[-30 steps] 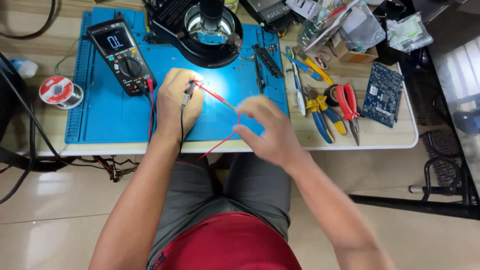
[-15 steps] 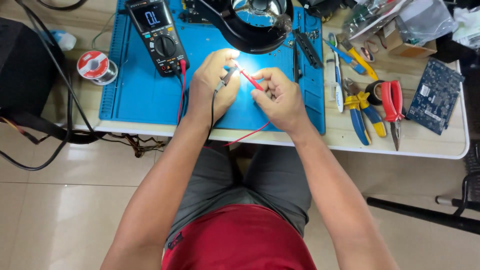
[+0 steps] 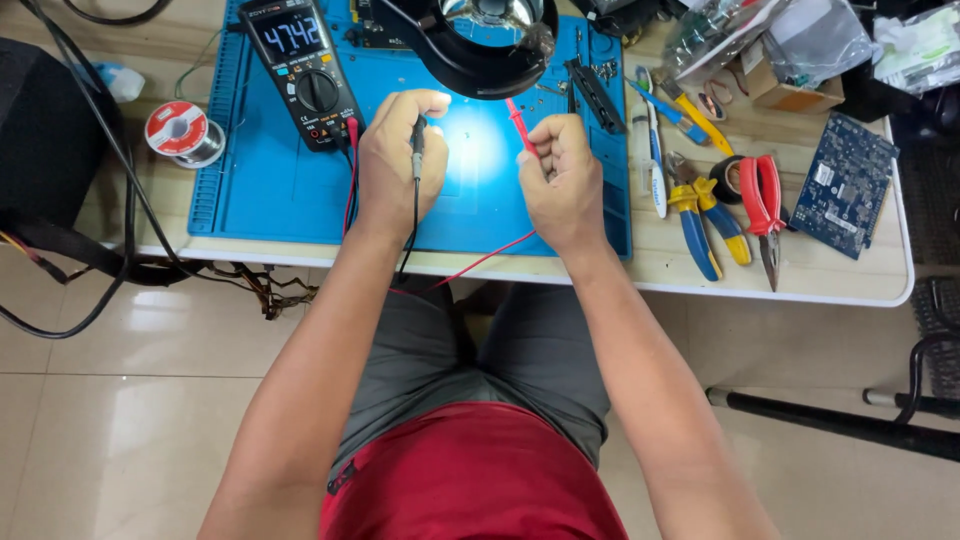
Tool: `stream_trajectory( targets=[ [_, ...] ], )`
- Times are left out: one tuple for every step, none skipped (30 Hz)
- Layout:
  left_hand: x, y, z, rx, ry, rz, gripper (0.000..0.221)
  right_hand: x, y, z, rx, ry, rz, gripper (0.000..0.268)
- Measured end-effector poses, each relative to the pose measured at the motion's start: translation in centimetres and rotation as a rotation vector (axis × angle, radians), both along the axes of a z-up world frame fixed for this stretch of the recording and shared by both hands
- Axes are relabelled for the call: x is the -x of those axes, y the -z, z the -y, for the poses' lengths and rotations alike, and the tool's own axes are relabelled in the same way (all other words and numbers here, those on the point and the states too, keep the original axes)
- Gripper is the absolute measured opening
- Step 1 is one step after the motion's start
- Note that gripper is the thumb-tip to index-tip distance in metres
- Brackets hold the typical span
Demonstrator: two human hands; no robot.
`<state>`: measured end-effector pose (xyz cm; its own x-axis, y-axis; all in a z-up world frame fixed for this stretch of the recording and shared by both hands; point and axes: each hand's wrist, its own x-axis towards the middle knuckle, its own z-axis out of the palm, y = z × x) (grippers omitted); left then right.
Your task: Testing and comparing electronic components on a circuit board using a multimeter and a digital microscope.
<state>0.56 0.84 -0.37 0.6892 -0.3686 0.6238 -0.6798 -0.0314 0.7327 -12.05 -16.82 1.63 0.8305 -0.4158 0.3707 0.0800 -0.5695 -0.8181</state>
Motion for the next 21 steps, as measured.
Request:
stream_trajectory(
  targets=[
    [-0.1,0.2,0.0,-0.003,0.003,-0.002,0.031,0.1,0.0,0.0,-0.003,0.003,-0.002,0.014],
    [-0.3,0.4,0.1,-0.029,0.006,0.029,0.033,0.0,-0.1,0.1,-0.008,-0.021,0.014,0.011],
    [-0.5,0.6,0.1,-0.054,0.010,0.060,0.035,0.0,-0.2,0.1,-0.013,-0.044,0.030,0.012],
    [-0.5,0.6,0.2,-0.055,0.009,0.058,0.035,0.0,-0.3,0.1,-0.014,-0.046,0.028,0.012],
    [-0.5,0.6,0.3,-0.050,0.037,0.100,0.029,0.1,-0.4,0.1,0.006,-0.053,0.010,0.011],
    [-0.5,0.7,0.3,-0.046,0.065,0.142,0.024,0.1,-0.4,0.0,0.025,-0.061,-0.008,0.012],
    [-0.5,0.6,0.3,-0.048,0.062,0.140,0.024,-0.1,-0.4,-0.1,0.024,-0.064,-0.009,0.012],
    [-0.4,0.6,0.3,-0.077,0.048,0.123,0.027,-0.1,-0.4,0.0,0.014,-0.081,-0.009,0.021],
    [-0.3,0.6,0.4,-0.106,0.034,0.106,0.032,-0.2,-0.5,0.0,0.004,-0.099,-0.009,0.030],
    [-0.3,0.6,0.4,-0.104,0.032,0.103,0.032,-0.1,-0.5,0.1,0.006,-0.101,-0.012,0.030],
    [-0.3,0.5,0.4,-0.116,0.031,0.084,0.030,-0.1,-0.4,0.2,-0.032,-0.113,-0.028,0.033],
    [-0.3,0.5,0.2,-0.129,0.027,0.066,0.028,-0.2,-0.4,0.1,-0.071,-0.127,-0.044,0.036],
    [-0.4,0.6,0.2,-0.129,0.023,0.062,0.028,-0.2,-0.4,0.2,-0.070,-0.131,-0.047,0.036],
    [-0.5,0.7,0.2,-0.122,0.032,0.065,0.025,-0.2,-0.3,0.3,-0.070,-0.124,-0.049,0.037],
    [-0.6,0.8,0.1,-0.115,0.041,0.068,0.022,-0.3,-0.3,0.3,-0.070,-0.117,-0.050,0.038],
    [-0.7,0.9,0.1,-0.113,0.036,0.063,0.022,-0.3,-0.1,0.4,-0.069,-0.122,-0.055,0.038],
    [-0.8,1.0,0.1,-0.100,0.041,0.069,0.023,-0.4,0.1,0.4,-0.077,-0.126,-0.050,0.037],
    [-0.8,1.2,0.1,-0.088,0.045,0.073,0.024,-0.4,0.3,0.4,-0.086,-0.131,-0.047,0.038],
    [-0.9,1.3,0.1,-0.087,0.040,0.067,0.024,-0.4,0.3,0.4,-0.086,-0.137,-0.053,0.038],
    [-1.0,1.4,0.1,-0.071,0.055,0.086,0.023,-0.4,0.4,0.2,-0.062,-0.140,-0.036,0.035],
    [-1.0,1.5,0.1,-0.054,0.069,0.104,0.022,-0.4,0.5,0.1,-0.039,-0.143,-0.018,0.034]
  ],
)
